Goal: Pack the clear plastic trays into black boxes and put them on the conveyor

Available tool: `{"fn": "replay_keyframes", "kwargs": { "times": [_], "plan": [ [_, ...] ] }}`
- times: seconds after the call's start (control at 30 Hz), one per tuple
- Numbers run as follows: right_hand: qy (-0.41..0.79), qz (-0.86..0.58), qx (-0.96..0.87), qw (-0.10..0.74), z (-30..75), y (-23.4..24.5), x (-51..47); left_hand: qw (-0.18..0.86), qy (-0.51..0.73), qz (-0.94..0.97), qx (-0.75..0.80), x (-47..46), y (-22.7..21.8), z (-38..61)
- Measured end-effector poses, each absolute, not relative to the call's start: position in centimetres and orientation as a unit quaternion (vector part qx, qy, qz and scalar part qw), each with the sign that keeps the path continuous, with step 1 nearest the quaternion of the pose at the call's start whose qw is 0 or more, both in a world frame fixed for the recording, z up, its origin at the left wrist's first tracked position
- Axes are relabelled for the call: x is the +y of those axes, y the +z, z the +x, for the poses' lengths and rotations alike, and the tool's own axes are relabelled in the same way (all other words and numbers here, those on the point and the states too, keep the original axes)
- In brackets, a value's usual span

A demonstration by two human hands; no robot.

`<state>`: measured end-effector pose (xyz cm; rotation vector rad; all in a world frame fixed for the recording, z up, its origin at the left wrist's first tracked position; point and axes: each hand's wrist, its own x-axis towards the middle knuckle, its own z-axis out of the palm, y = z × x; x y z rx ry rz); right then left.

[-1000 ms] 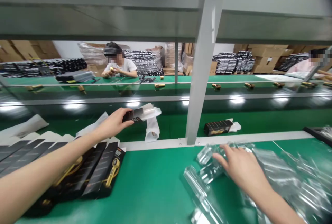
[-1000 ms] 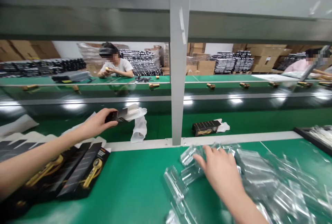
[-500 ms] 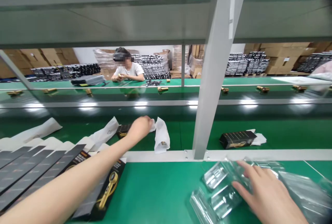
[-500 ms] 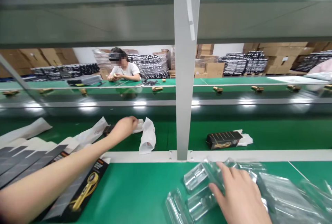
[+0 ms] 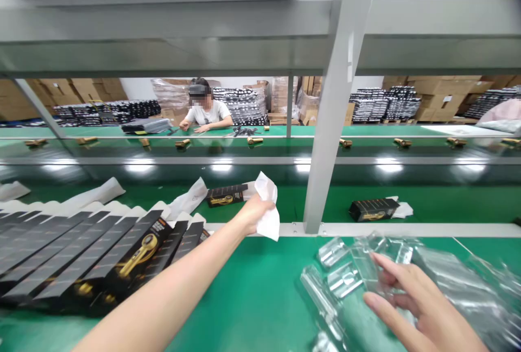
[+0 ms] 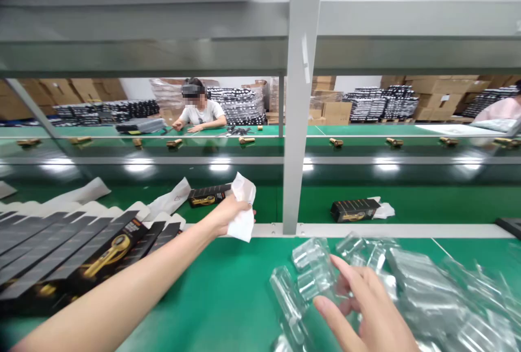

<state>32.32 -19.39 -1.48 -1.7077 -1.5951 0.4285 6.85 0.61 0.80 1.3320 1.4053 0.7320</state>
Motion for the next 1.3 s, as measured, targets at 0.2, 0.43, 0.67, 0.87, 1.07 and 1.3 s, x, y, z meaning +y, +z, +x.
{"fn": "replay_keyframes", "kwargs": {
  "times": [0.2,0.43,0.67,0.87,1.07,1.3],
  "plan": [
    [0.209,-0.669,-0.623,0.348,25.5,0.6,-20.7,0.596,0.358,0.469,0.545,-10.9,1.8,3.8],
    [0.155,-0.624,-0.677,0.358,17.3,-1.2,-22.4,0.784,0.416,0.320,0.330,-20.0,-0.4,4.9],
    [-0.033,-0.629,-0.696,0.345,15.9,-3.6,-24.9,0.734,0.460,0.346,0.360,-22.0,-0.6,5.2],
    [0.116,-0.543,-0.745,0.370,18.8,-3.7,-25.1,0.734,0.462,0.364,0.340,-22.3,-1.8,5.0],
    [0.340,-0.532,-0.652,0.420,19.0,-3.5,-24.3,0.523,0.284,0.674,0.437,-21.1,0.5,0.9],
    [0.390,-0.581,-0.604,0.382,23.4,-0.8,-21.4,-0.025,0.048,0.699,0.713,-10.7,3.2,-6.6]
  ]
}}
